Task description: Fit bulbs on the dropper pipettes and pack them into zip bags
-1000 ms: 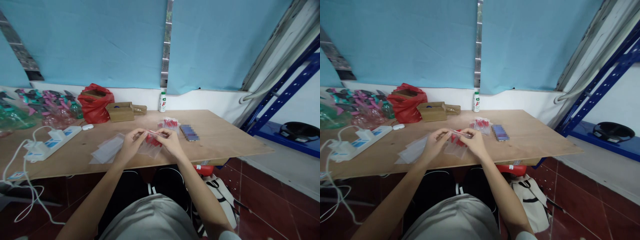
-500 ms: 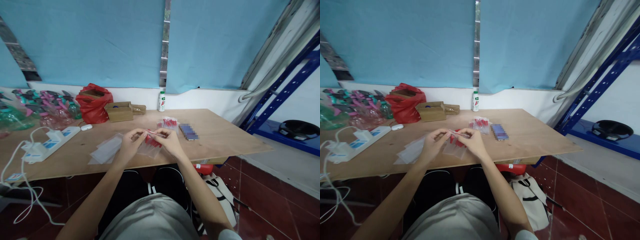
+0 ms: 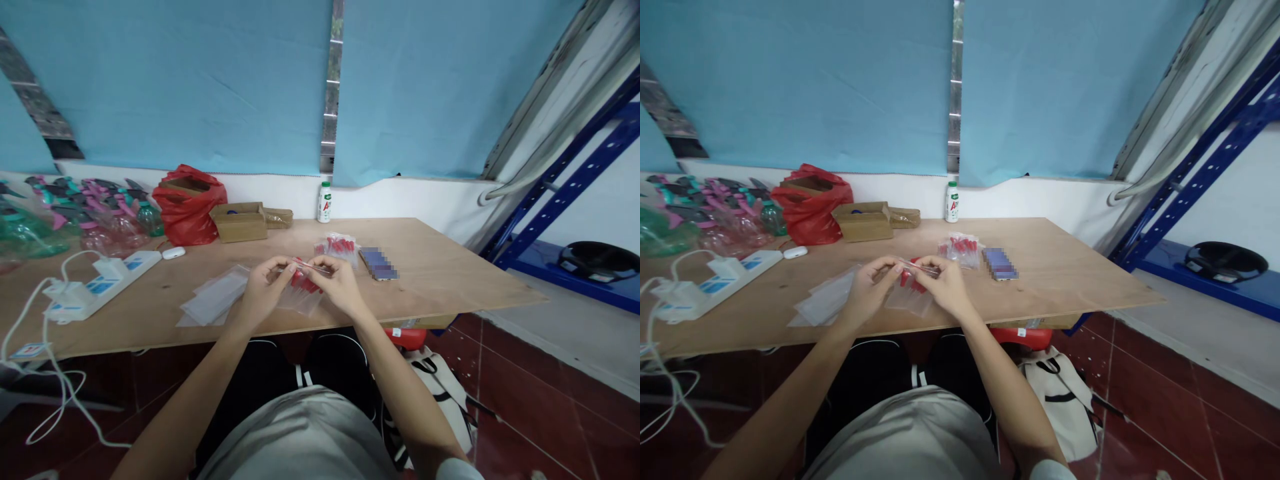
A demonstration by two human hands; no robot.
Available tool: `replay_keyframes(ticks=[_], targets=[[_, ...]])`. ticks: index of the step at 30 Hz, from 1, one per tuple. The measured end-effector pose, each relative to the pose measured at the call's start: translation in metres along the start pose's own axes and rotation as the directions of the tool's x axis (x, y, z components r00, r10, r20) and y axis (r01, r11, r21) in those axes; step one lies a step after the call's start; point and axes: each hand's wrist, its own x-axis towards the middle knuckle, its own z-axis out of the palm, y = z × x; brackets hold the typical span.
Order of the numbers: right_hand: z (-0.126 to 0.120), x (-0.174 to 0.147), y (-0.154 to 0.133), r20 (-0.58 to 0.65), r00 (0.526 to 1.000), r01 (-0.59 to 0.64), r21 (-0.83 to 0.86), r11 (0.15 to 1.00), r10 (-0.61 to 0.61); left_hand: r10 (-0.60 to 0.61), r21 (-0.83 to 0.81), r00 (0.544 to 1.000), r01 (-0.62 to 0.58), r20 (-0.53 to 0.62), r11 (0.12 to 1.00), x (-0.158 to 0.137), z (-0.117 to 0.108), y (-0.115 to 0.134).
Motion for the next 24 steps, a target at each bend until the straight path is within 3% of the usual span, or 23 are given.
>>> replay_keyframes(ticks=[24], targets=[[0.002,-0.001,0.003,-0.001,1.0,0.017,-0.01,1.0,-0.017,0.02,0.042,0.999,-0.021,0.044,0.999,-0.002,0.0,-0.012]])
